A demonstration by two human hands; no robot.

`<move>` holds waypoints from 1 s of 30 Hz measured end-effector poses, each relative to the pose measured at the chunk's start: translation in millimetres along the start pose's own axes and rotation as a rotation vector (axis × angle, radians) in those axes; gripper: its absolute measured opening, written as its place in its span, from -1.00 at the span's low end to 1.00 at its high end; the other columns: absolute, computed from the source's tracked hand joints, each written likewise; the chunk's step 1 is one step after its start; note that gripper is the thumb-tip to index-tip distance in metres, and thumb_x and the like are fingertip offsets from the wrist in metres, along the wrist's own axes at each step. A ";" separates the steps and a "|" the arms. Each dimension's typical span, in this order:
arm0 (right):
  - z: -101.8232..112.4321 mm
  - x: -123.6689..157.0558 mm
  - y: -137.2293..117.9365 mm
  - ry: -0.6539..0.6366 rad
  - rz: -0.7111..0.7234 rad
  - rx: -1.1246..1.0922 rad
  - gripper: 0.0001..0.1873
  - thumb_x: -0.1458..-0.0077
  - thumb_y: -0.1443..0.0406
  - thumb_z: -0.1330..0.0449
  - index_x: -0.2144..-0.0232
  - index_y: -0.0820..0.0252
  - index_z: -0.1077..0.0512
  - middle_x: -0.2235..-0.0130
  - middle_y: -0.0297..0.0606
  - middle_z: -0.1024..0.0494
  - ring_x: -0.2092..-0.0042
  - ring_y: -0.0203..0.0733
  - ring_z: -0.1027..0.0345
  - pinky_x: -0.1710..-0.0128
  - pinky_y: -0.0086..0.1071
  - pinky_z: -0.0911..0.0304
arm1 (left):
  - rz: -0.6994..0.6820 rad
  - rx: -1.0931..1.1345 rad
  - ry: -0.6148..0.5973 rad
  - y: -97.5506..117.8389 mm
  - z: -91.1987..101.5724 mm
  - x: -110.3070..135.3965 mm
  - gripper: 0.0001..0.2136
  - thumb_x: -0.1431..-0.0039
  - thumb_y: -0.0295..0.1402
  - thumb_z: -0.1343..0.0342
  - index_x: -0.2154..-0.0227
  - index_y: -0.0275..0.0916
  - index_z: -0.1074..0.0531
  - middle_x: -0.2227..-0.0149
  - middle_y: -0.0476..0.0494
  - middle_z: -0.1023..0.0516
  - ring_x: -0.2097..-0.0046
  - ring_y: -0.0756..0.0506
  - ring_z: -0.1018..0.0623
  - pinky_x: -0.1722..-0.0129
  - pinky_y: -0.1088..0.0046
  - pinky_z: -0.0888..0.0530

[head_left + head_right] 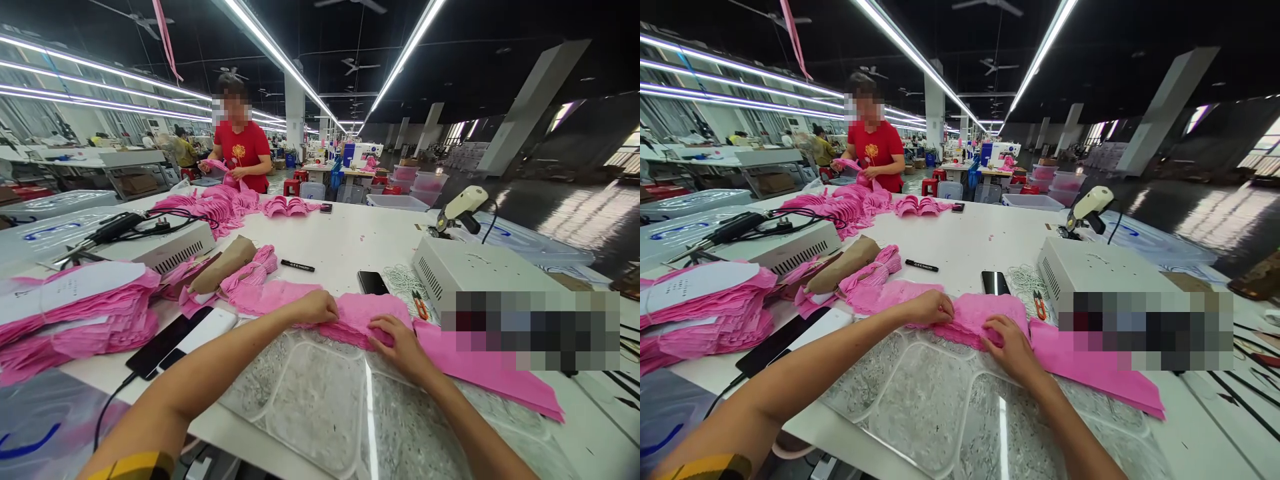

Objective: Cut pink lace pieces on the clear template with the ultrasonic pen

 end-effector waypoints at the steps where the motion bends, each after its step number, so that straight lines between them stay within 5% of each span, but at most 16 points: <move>1: 0.2 -0.1 -0.1 0.002 0.004 0.009 -0.76 -0.11 0.14 -0.18 0.24 0.11 -0.53 0.08 -0.13 -0.54 0.04 -0.08 -0.42 -0.02 -0.15 -0.33 | 0.025 0.006 -0.032 -1.7 -1.6 -0.4 -0.68 -0.30 -0.22 -0.12 -0.01 -0.31 -0.40 -0.02 -0.18 -0.46 0.04 -0.18 -0.52 0.08 0.20 -0.53; 8: 3.6 -1.8 -9.7 0.059 0.037 0.127 -0.72 -0.13 0.08 -0.16 0.26 0.12 -0.52 0.15 -0.16 -0.55 0.11 -0.09 -0.43 0.08 -0.20 -0.36 | 0.096 0.019 -0.116 0.8 -0.1 5.5 -0.68 -0.28 -0.20 -0.14 0.04 -0.33 -0.44 0.01 -0.14 -0.48 0.06 -0.20 -0.53 0.11 0.24 -0.54; 14: 8.4 -9.9 -16.1 0.254 0.006 0.310 -0.72 -0.07 0.14 -0.20 0.20 0.14 -0.49 0.17 -0.12 -0.49 0.10 -0.04 -0.36 0.08 -0.19 -0.30 | 0.061 0.008 0.003 12.1 9.2 3.0 -0.68 -0.29 -0.22 -0.13 0.01 -0.32 -0.42 0.00 -0.17 -0.47 0.05 -0.17 -0.53 0.10 0.23 -0.54; 21: 36.8 8.3 22.6 0.323 -0.025 0.392 -0.71 -0.04 0.35 -0.01 0.26 0.10 -0.51 0.22 -0.24 -0.54 0.16 -0.15 -0.42 0.13 -0.28 -0.33 | 0.070 0.007 0.169 10.1 16.6 16.1 -0.71 -0.32 -0.24 -0.10 -0.02 -0.27 -0.39 -0.03 -0.21 -0.45 0.01 -0.14 -0.51 0.03 0.16 -0.51; 30: 53.5 31.6 43.8 0.333 -0.069 0.360 -0.60 -0.05 0.05 0.00 0.25 0.05 -0.55 0.18 -0.19 -0.55 0.19 -0.04 -0.47 0.23 -0.17 -0.39 | 0.438 0.502 0.220 -15.5 -12.5 24.0 -0.69 -0.32 -0.24 -0.10 -0.04 -0.27 -0.38 -0.05 -0.22 -0.44 0.00 -0.16 -0.51 0.03 0.16 -0.51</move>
Point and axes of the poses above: each hand's wrist, its own x-axis away from the middle knuckle, its own z-axis out of the back of the hand, y = z × x, the point moved 9 cm from there along -x, towards the middle knuckle
